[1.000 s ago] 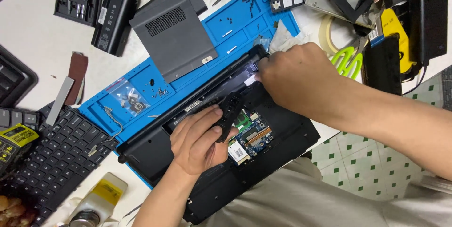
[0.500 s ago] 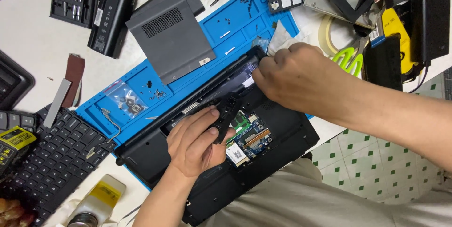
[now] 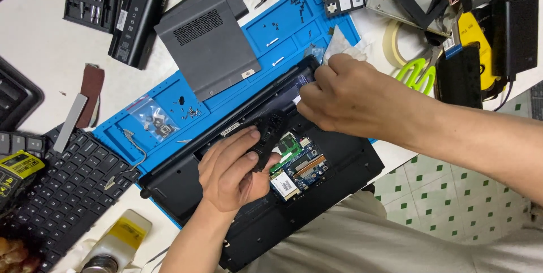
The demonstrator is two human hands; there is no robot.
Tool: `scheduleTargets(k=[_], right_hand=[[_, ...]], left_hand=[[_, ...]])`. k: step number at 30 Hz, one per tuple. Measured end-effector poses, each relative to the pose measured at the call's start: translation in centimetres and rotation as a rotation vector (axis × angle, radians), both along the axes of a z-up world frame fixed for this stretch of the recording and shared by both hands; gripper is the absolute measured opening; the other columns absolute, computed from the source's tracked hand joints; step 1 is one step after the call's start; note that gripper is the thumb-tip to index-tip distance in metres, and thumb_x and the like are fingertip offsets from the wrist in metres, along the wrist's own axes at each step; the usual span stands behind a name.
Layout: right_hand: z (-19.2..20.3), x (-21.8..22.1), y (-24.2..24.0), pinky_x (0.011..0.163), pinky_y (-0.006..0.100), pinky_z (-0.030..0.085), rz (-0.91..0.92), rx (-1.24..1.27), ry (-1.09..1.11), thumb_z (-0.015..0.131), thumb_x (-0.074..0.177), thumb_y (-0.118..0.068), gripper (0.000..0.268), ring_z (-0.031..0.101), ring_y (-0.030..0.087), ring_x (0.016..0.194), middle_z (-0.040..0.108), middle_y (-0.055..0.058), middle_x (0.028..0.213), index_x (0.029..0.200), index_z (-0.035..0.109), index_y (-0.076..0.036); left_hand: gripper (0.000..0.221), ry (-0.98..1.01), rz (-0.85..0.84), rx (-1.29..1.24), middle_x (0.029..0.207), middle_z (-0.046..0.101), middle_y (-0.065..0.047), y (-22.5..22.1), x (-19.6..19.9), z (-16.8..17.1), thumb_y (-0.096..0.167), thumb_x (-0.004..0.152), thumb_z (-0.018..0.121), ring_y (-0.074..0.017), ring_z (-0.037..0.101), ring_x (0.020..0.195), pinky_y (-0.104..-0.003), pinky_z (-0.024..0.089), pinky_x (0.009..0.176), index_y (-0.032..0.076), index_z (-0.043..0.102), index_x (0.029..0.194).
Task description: The person is performing internal assembly and repair on a laptop, including seating RAM modules and connecting ribbon cables.
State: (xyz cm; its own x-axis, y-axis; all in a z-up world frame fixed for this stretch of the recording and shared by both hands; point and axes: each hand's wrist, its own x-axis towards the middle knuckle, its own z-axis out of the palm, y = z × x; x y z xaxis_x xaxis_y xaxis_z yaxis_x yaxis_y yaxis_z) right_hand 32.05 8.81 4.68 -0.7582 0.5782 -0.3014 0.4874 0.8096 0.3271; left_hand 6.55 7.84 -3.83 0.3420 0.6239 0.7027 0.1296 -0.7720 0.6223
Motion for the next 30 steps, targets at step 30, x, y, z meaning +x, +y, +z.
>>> scheduleTargets(k=[30], right_hand=[[-8.0,3.4,-10.3,0.058,0.032,0.043,-1.114,-0.056,1.217,0.070,0.101,-0.016,0.019,0.057,0.021,0.061,0.068,0.011,0.083,0.096,0.070,0.003]], left_hand=[[0.012,0.307,-0.180,0.227,0.100,0.072,-0.018,-1.1,0.4,4.8,0.011,0.100,0.062,-0.0378,0.077,0.090,-0.037,0.066,0.066,0.006,0.060,0.089]])
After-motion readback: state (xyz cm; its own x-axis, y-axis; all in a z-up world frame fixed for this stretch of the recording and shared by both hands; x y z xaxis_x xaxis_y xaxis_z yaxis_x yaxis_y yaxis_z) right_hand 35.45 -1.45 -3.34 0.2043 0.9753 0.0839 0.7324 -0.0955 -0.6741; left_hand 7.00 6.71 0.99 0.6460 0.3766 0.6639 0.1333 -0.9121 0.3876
